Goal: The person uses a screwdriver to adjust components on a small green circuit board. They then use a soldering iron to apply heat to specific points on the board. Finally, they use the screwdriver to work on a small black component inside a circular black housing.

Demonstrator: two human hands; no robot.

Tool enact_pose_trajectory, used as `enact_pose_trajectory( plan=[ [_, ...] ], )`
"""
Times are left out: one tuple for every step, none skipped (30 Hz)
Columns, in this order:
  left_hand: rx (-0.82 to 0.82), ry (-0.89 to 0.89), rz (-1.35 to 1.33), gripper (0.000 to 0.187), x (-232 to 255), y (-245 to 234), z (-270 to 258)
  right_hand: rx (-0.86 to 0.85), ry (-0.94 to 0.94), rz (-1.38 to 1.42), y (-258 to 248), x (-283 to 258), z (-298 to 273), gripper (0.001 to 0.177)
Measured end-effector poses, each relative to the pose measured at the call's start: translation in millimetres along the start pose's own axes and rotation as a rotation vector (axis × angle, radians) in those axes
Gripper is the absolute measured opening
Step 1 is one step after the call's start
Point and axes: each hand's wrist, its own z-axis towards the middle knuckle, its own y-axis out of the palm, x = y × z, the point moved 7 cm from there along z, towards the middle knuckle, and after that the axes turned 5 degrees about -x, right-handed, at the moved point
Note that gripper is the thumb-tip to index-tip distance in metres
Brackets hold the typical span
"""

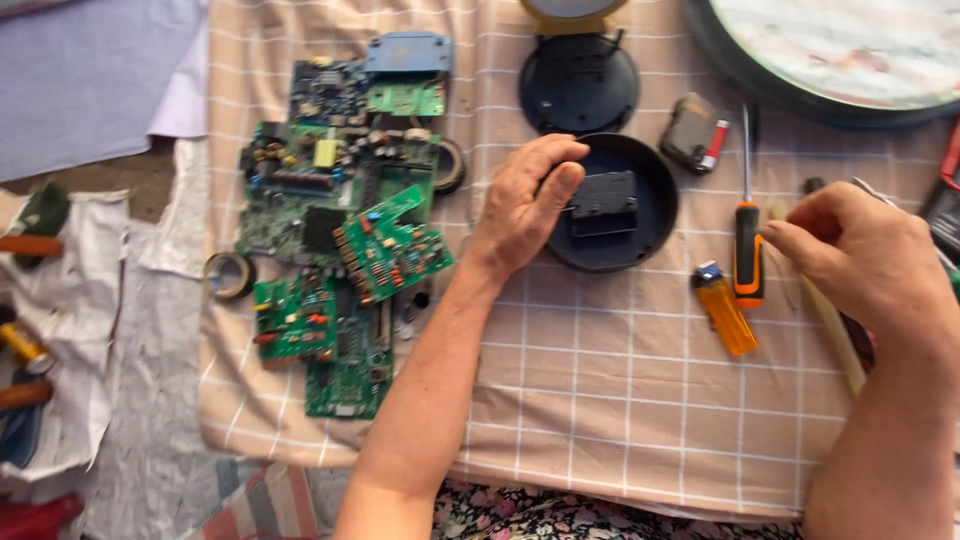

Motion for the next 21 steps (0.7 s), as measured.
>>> enact_pose_trajectory(
  plan=[
    [0.013,-0.007,0.015,0.042,2.6,-2.9,-0.6,-0.008,-0.02,0.004,3.8,-5.1,0.6,0.03],
    [0.011,-0.014,0.009,0.044,5.0,-4.2,-0.6,-0.076,0.001,0.14,11.6,-6.4,1.7,0.025],
    [0.005,-0.017,-0.001,0.045,7.4,-3.3,1.0,-0.143,0.026,0.276,18.8,-6.4,1.6,0.02],
    [0.014,-0.02,0.011,0.045,8.4,-5.2,0.1,-0.149,0.012,0.279,19.4,-15.4,1.4,0.02],
    [0.012,-0.031,0.005,0.047,9.0,-5.2,0.0,-0.147,0.051,0.223,18.9,-19.8,-0.5,0.018],
    [0.01,-0.042,-0.001,0.049,9.6,-4.8,-0.1,-0.144,0.09,0.168,18.0,-23.8,-2.5,0.017],
    [0.014,-0.042,0.005,0.049,10.2,-5.2,-0.4,-0.145,0.084,0.169,20.9,-20.5,-0.9,0.017],
    [0.014,-0.07,0.005,0.052,8.9,-5.1,-0.7,-0.133,0.061,0.148,22.7,-17.9,0.9,0.017],
    [0.014,-0.096,0.004,0.056,8.2,-4.4,-0.8,-0.12,0.038,0.127,23.6,-15.0,2.1,0.018],
    [0.018,-0.095,0.008,0.056,8.4,-4.6,-1.7,-0.119,0.033,0.127,23.7,-16.3,4.5,0.018],
    [0.028,-0.102,0.012,0.056,8.2,-5.0,-3.0,-0.137,0.055,0.092,25.4,-15.6,6.3,0.02],
    [0.038,-0.11,0.016,0.056,8.2,-5.1,-4.4,-0.155,0.077,0.057,26.8,-14.5,8.0,0.023],
    [0.039,-0.107,0.021,0.056,7.6,-5.0,-5.6,-0.153,0.073,0.06,28.0,-14.9,9.2,0.023],
    [0.088,-0.083,-0.002,0.051,8.4,-7.9,-7.1,-0.143,0.065,0.078,28.7,-15.4,10.5,0.027],
    [0.137,-0.058,-0.029,0.045,9.4,-9.4,-8.7,-0.133,0.058,0.094,28.3,-14.7,11.1,0.034],
    [0.138,-0.055,-0.028,0.045,9.7,-10.2,-9.2,-0.13,0.057,0.095,28.0,-19.9,9.2,0.034],
    [0.189,-0.016,-0.006,0.039,12.5,-13.7,-9.4,-0.116,0.071,0.054,25.8,-23.6,7.4,0.037],
    [0.24,0.022,0.017,0.033,15.4,-17.1,-9.8,-0.101,0.086,0.013,23.5,-27.2,5.8,0.039],
    [0.24,0.026,0.013,0.033,21.3,-18.6,-9.3,-0.096,0.088,0.011,23.0,-26.1,6.9,0.039],
    [0.277,0.033,0.004,0.026,26.9,-22.6,-9.5,-0.104,0.076,0.003,23.4,-25.8,8.4,0.042],
    [0.315,0.038,-0.002,0.019,31.8,-27.5,-10.2,-0.113,0.063,-0.004,25.2,-26.2,10.6,0.044]
  ],
)
